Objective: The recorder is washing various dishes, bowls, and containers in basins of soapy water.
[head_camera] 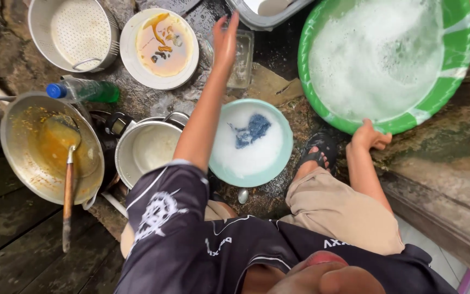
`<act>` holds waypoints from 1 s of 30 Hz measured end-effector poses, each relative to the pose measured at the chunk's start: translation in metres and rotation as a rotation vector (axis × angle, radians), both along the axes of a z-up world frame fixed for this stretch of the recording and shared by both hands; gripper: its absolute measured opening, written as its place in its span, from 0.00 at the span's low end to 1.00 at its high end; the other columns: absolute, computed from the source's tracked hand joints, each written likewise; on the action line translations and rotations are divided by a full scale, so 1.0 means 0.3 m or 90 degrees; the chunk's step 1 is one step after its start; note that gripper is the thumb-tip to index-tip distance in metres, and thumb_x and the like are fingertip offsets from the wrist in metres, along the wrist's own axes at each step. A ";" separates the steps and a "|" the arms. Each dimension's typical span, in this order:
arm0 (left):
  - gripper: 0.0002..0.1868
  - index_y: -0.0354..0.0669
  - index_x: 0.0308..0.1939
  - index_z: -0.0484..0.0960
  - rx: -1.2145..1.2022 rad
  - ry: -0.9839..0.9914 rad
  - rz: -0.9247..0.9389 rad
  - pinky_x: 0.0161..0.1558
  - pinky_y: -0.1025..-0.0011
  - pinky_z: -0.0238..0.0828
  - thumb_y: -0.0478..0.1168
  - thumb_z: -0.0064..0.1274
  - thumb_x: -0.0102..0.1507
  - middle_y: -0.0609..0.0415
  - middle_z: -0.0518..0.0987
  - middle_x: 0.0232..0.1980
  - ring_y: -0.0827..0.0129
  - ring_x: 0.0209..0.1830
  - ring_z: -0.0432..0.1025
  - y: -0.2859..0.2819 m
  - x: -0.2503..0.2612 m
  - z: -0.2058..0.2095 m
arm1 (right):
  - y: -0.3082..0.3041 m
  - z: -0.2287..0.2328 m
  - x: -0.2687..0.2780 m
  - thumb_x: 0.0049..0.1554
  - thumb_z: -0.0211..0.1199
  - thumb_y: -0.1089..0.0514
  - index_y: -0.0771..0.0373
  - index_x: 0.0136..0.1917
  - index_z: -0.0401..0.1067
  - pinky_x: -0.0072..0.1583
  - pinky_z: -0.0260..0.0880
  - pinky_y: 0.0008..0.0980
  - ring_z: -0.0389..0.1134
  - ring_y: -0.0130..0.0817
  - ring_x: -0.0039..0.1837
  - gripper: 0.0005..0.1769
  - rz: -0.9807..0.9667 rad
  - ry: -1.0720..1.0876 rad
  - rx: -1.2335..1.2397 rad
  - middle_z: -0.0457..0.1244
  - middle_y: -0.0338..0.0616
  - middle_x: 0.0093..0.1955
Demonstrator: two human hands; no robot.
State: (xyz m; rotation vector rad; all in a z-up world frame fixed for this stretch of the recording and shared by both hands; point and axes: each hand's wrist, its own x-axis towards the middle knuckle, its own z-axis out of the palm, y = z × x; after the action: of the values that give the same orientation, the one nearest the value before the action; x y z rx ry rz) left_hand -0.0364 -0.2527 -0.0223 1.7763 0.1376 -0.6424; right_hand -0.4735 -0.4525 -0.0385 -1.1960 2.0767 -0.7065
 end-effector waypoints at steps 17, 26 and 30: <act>0.28 0.27 0.46 0.79 -0.310 -0.047 0.498 0.40 0.68 0.68 0.55 0.61 0.64 0.51 0.78 0.39 0.70 0.37 0.69 -0.261 -0.003 -0.015 | -0.103 0.081 0.907 0.71 0.53 0.59 0.55 0.84 0.24 0.70 0.68 0.42 0.64 0.40 0.74 0.44 0.581 -0.547 0.231 0.53 0.46 0.80; 0.26 0.29 0.45 0.79 -0.306 -0.083 0.535 0.45 0.69 0.72 0.53 0.63 0.61 0.51 0.82 0.40 0.68 0.40 0.74 -0.103 0.167 -0.029 | -0.010 0.020 1.224 0.69 0.46 0.67 0.48 0.84 0.20 0.59 0.82 0.40 0.64 0.25 0.72 0.44 0.571 -0.615 0.237 0.53 0.35 0.79; 0.30 0.26 0.50 0.75 -0.280 -0.057 0.559 0.46 0.64 0.74 0.54 0.62 0.62 0.45 0.80 0.46 0.63 0.43 0.74 -0.029 0.268 -0.170 | -0.007 -0.094 1.324 0.72 0.51 0.66 0.49 0.86 0.28 0.60 0.80 0.38 0.66 0.32 0.63 0.42 0.662 -0.569 0.187 0.61 0.45 0.73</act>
State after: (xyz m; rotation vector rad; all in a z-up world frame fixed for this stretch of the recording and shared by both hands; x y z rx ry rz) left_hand 0.0440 -0.2613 -0.0733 1.1491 0.6228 0.0515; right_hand -0.0763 -0.4547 -0.0668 -1.2462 0.6359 -0.2922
